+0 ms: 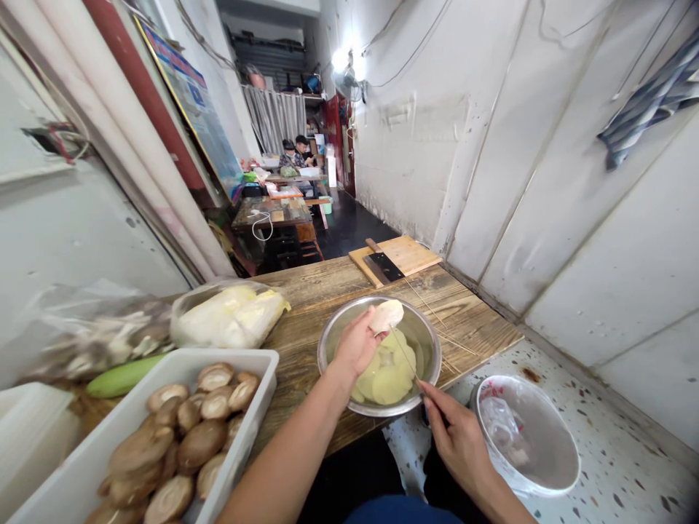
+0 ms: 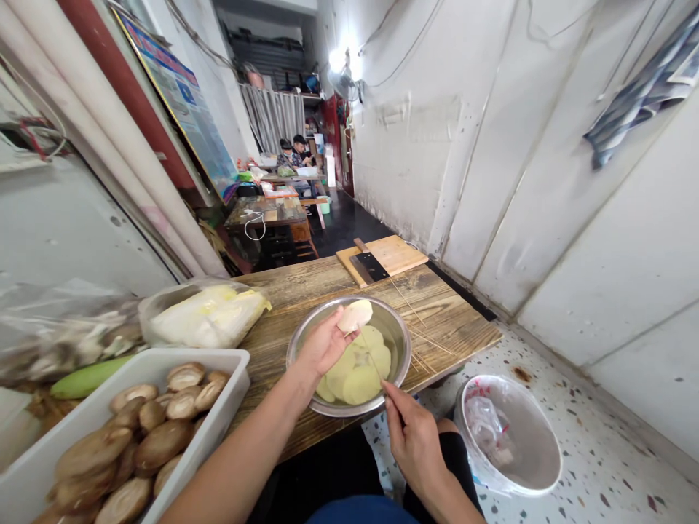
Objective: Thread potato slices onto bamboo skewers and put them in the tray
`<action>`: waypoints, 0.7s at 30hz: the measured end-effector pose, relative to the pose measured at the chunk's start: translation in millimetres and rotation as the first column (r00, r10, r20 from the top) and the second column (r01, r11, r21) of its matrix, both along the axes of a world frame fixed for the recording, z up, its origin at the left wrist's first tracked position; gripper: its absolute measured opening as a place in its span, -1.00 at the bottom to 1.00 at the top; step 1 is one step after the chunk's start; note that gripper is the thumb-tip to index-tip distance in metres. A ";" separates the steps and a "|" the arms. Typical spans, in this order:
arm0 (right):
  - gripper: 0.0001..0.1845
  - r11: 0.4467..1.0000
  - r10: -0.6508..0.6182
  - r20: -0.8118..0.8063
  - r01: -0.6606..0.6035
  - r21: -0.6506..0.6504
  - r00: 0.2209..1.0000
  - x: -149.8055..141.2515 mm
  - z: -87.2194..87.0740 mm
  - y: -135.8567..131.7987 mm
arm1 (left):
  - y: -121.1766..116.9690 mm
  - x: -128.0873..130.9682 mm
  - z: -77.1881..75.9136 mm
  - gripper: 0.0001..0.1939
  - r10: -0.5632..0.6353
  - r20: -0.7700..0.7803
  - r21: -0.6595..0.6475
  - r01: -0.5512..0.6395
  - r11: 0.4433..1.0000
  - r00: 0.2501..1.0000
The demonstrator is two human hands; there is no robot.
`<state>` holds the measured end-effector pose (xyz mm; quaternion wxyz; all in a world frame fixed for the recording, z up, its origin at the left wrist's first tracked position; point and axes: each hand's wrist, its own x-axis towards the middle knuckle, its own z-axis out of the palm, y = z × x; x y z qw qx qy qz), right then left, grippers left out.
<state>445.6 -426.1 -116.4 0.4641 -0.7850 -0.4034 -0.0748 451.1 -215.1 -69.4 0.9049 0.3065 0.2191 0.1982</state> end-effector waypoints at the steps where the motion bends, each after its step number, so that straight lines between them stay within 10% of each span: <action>1: -0.65 1.000 -0.001 -0.003 0.001 0.000 1.000 -0.3 0.0 1.0 | -0.9 -0.5 0.0 -0.79 0.006 -0.009 0.009 -0.006 1.000 1.000; 14: -0.64 0.999 0.036 -0.014 -0.036 -0.035 0.999 -8.0 -3.0 -4.4 | 1.7 0.1 -12.1 -0.75 0.033 -0.046 0.277 -0.019 0.961 0.998; 21: -0.63 0.997 -0.029 -0.086 0.022 -0.073 0.996 0.8 19.9 8.2 | -14.6 -8.3 -4.4 -0.72 -0.256 -0.117 0.366 0.281 0.887 0.960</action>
